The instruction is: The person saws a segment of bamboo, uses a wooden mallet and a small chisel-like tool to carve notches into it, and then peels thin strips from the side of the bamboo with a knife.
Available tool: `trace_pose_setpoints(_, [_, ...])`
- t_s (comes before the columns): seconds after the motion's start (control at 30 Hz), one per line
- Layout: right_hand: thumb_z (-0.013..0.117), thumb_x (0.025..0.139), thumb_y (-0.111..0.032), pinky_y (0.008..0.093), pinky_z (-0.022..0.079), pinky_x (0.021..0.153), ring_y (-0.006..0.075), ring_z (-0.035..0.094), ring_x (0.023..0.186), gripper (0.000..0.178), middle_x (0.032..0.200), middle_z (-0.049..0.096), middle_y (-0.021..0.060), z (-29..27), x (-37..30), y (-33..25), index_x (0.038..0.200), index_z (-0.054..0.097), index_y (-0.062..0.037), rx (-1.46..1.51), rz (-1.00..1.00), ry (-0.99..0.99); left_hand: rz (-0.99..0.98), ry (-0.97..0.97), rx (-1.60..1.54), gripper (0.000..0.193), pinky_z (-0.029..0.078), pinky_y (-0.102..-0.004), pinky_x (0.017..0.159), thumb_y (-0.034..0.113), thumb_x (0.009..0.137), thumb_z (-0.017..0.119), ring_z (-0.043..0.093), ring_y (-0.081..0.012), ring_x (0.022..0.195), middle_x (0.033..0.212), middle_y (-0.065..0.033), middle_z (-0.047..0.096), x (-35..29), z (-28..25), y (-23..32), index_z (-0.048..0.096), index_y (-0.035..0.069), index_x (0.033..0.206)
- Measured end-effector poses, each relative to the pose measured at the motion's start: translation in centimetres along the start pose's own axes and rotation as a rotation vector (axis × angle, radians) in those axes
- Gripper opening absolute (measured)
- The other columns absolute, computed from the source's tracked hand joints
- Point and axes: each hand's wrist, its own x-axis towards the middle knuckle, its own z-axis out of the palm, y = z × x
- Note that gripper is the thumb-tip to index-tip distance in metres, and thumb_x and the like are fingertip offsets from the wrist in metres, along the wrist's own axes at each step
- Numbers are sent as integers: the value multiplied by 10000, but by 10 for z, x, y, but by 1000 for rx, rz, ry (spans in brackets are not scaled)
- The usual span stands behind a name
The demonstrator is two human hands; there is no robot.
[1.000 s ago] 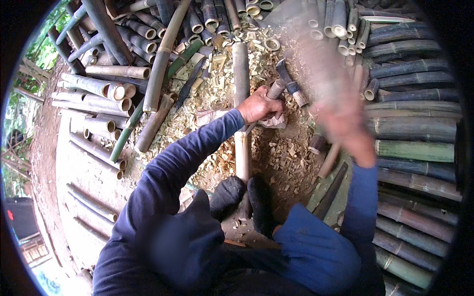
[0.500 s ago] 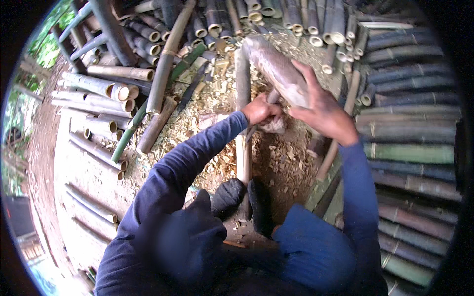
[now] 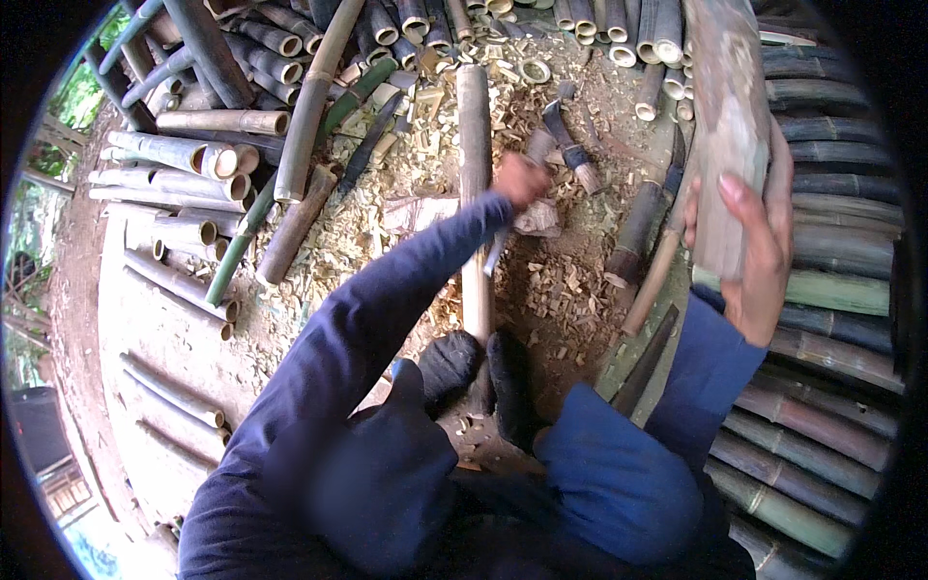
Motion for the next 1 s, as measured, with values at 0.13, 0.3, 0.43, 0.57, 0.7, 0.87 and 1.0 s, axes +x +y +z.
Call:
trace_pose_setpoints(0.13, [685, 865, -231, 303, 530, 579, 185, 631, 687, 796, 951, 625, 149, -7, -29, 17, 1557, 317, -92, 0, 82, 83, 315, -256, -198, 169, 463, -316, 497, 186, 862, 715, 592, -145, 555, 709, -60, 671, -93, 26, 50, 699, 18, 865])
trace_pose_setpoints(0.3, [691, 864, -237, 306, 539, 575, 187, 633, 683, 828, 952, 629, 154, -7, -41, 25, 1574, 287, -100, 42, 151, 92, 52, -548, -512, 157, 369, -240, 423, 142, 875, 697, 481, -67, 468, 697, -38, 641, -122, -11, 59, 698, 4, 950])
trace_pose_setpoints(0.43, [701, 858, -234, 303, 540, 554, 189, 637, 669, 867, 961, 626, 166, 0, -40, 41, 1589, 255, -100, 95, 159, 32, -3, -480, -505, 183, 351, -244, 420, 153, 885, 691, 468, -63, 478, 690, -35, 623, -119, -24, 41, 698, -4, 977])
trace_pose_setpoints(0.57, [710, 849, -243, 303, 543, 550, 193, 638, 657, 897, 957, 623, 184, -2, -46, 38, 1597, 236, -102, 68, 191, 61, -15, -525, -580, 175, 386, -242, 436, 157, 864, 678, 485, -70, 478, 639, -15, 609, -116, -15, 47, 708, -8, 816])
trace_pose_setpoints(0.7, [711, 844, -245, 308, 547, 548, 195, 637, 651, 906, 948, 622, 184, 6, -44, 44, 1598, 230, -99, 99, 204, 21, 2, -498, -580, 181, 391, -243, 437, 165, 875, 678, 489, -65, 486, 648, -17, 619, -123, -24, 38, 716, -11, 863])
trace_pose_setpoints(0.87, [672, 869, -238, 318, 533, 562, 206, 625, 683, 894, 960, 606, 180, 5, -44, 42, 1606, 191, -79, 61, 194, -23, 25, -497, -535, 183, 378, -239, 432, 168, 882, 695, 482, -62, 486, 676, -22, 631, -125, -23, 42, 709, -4, 944])
trace_pose_setpoints(1.0, [671, 865, -242, 318, 532, 561, 206, 622, 677, 899, 950, 602, 179, 7, -46, 40, 1606, 187, -78, 55, 206, -32, -2, -508, -528, 198, 353, -239, 422, 143, 876, 717, 470, -70, 481, 707, -38, 632, -126, -22, 42, 694, 4, 1016])
